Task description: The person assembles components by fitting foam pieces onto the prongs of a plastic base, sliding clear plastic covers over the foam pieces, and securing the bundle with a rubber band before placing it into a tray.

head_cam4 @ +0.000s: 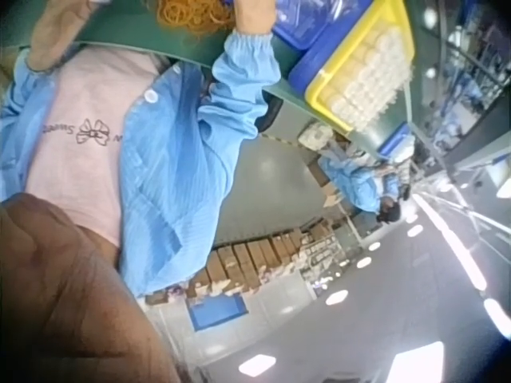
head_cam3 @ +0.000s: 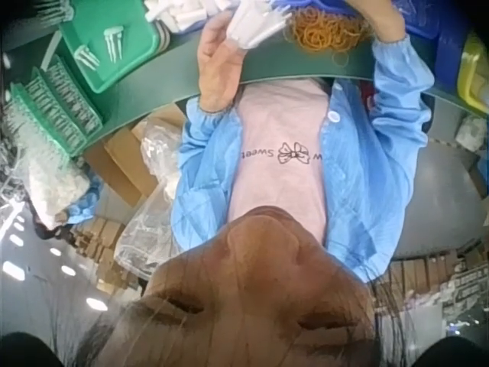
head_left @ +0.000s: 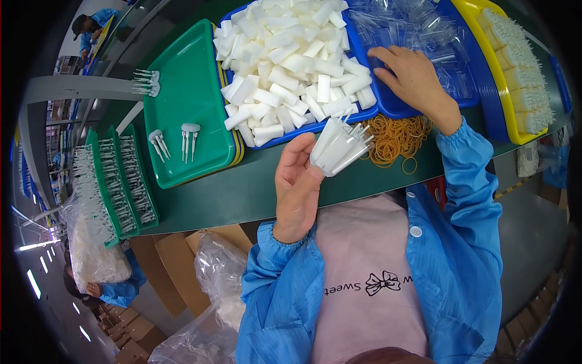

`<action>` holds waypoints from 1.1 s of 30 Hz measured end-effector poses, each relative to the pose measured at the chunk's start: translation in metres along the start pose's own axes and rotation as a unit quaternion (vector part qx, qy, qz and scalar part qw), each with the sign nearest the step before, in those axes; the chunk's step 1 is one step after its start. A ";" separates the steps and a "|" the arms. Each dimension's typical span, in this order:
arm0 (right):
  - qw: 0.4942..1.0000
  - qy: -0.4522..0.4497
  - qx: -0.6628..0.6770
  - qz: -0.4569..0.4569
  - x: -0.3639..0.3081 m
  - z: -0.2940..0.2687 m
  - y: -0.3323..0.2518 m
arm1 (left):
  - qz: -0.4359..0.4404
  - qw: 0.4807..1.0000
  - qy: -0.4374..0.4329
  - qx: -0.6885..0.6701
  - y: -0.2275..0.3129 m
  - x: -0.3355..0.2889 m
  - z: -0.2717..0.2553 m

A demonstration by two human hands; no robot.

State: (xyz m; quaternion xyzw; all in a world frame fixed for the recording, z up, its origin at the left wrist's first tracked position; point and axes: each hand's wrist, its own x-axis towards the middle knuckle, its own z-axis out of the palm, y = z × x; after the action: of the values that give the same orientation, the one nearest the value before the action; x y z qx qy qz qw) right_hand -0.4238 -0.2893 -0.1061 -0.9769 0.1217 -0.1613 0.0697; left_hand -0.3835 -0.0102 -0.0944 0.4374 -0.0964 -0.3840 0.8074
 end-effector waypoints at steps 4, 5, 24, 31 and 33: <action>0.995 -0.075 0.056 0.021 -0.015 -0.009 -0.011 | 0.004 1.000 0.000 0.003 0.000 0.000 -0.004; 0.994 -0.056 0.092 0.024 -0.018 -0.009 -0.011 | 0.006 1.000 0.006 0.003 -0.001 0.000 -0.004; 0.751 0.059 0.651 0.088 -0.028 -0.062 -0.060 | 0.141 0.975 0.027 0.167 -0.003 -0.005 0.006; 0.657 0.069 0.740 0.125 -0.027 -0.052 -0.077 | 0.250 0.923 0.024 0.293 0.000 -0.005 0.010; 0.652 0.069 0.744 0.131 -0.027 -0.054 -0.071 | 0.322 0.859 0.030 0.397 0.000 -0.005 0.005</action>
State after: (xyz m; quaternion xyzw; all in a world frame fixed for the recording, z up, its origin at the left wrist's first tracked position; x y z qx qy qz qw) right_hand -0.4515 -0.2195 -0.0511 -0.5577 0.0919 -0.2543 0.7848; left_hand -0.3899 -0.0097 -0.0906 0.6770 -0.3515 -0.0186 0.6463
